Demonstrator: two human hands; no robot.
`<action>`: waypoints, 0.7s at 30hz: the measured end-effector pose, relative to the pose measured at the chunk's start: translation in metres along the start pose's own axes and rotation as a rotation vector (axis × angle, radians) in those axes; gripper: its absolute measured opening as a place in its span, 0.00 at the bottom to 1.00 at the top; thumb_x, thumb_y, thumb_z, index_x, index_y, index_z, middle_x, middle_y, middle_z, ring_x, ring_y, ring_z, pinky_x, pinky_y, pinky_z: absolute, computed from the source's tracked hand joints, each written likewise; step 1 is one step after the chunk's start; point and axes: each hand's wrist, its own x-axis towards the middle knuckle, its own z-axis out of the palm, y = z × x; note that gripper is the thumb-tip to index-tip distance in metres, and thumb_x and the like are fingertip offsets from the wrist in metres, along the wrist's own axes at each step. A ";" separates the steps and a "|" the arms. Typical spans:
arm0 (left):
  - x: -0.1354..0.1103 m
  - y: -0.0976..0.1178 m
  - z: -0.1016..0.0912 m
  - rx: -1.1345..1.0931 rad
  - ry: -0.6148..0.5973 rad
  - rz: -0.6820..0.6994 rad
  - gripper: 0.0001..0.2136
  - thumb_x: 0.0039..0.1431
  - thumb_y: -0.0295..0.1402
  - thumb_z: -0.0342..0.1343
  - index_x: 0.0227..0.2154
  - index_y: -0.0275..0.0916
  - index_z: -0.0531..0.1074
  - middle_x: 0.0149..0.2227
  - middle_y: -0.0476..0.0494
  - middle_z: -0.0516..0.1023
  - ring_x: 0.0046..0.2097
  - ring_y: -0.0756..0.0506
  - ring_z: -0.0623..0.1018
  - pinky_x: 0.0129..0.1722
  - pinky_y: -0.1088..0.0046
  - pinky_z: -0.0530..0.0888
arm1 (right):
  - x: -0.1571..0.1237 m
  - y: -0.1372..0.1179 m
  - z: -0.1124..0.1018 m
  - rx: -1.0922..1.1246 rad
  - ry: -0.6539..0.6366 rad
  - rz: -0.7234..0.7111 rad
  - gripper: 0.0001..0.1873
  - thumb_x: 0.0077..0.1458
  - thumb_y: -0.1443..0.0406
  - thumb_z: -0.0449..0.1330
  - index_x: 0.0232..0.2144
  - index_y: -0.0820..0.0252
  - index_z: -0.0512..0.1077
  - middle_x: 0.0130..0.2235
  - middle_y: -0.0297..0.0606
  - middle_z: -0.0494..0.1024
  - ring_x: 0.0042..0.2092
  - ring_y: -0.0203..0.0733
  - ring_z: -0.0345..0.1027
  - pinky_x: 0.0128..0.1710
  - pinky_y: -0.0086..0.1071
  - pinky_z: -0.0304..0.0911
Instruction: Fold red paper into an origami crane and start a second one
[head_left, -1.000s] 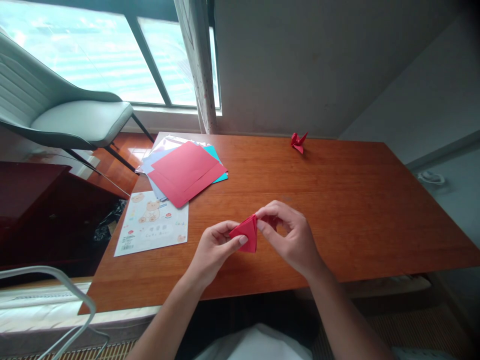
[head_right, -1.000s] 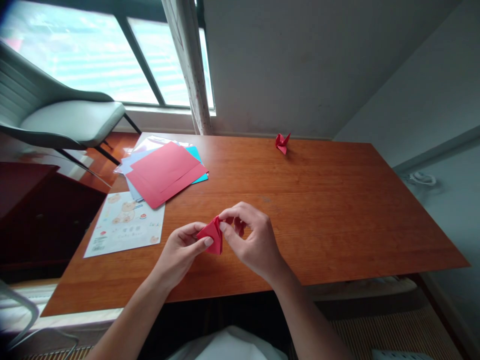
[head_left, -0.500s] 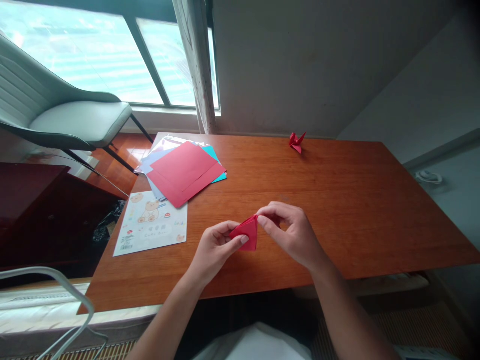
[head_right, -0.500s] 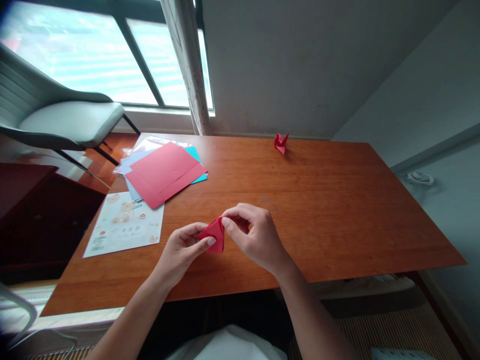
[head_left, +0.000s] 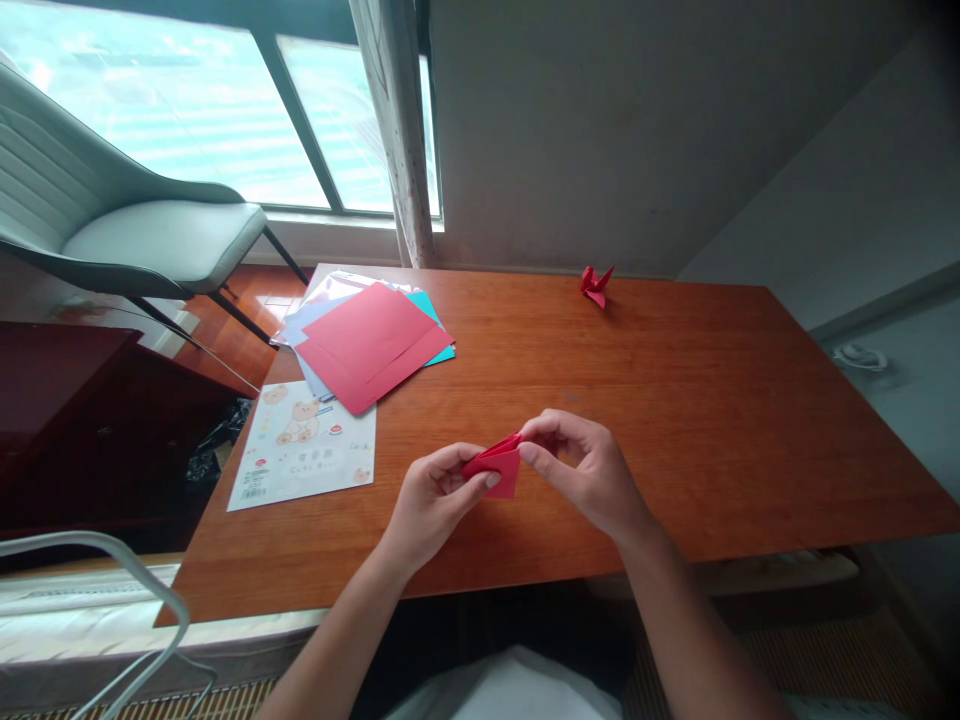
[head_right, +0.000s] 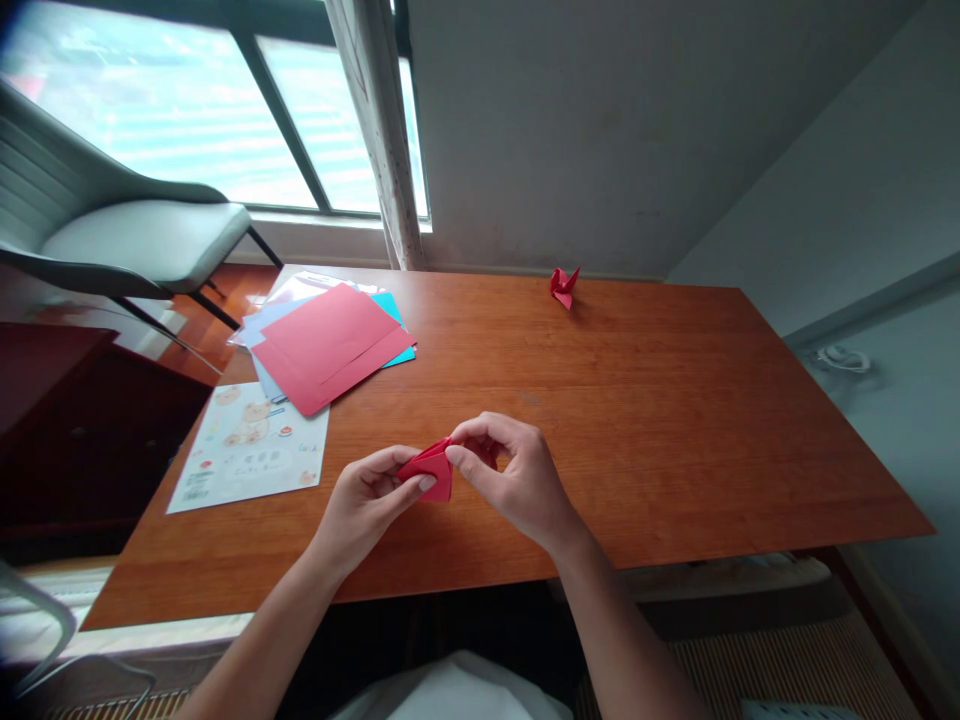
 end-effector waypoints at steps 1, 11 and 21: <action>0.000 0.000 0.000 -0.012 0.010 -0.003 0.09 0.56 0.36 0.67 0.37 0.37 0.80 0.35 0.45 0.83 0.35 0.47 0.80 0.37 0.75 0.77 | -0.001 0.002 0.001 0.024 -0.002 -0.001 0.06 0.59 0.61 0.63 0.33 0.57 0.76 0.32 0.35 0.78 0.35 0.40 0.72 0.35 0.32 0.68; -0.001 0.001 -0.002 -0.383 -0.026 -0.218 0.17 0.62 0.40 0.62 0.51 0.40 0.75 0.31 0.48 0.76 0.27 0.52 0.73 0.23 0.79 0.72 | -0.001 0.005 0.014 0.081 0.074 0.063 0.11 0.60 0.61 0.63 0.43 0.56 0.79 0.32 0.35 0.77 0.33 0.38 0.69 0.35 0.31 0.67; 0.001 0.003 -0.005 -0.514 -0.078 -0.323 0.13 0.61 0.38 0.63 0.46 0.38 0.78 0.29 0.49 0.75 0.24 0.57 0.70 0.22 0.84 0.67 | 0.015 -0.008 0.013 0.170 0.107 0.171 0.09 0.57 0.60 0.65 0.36 0.59 0.80 0.34 0.37 0.78 0.34 0.39 0.69 0.32 0.30 0.64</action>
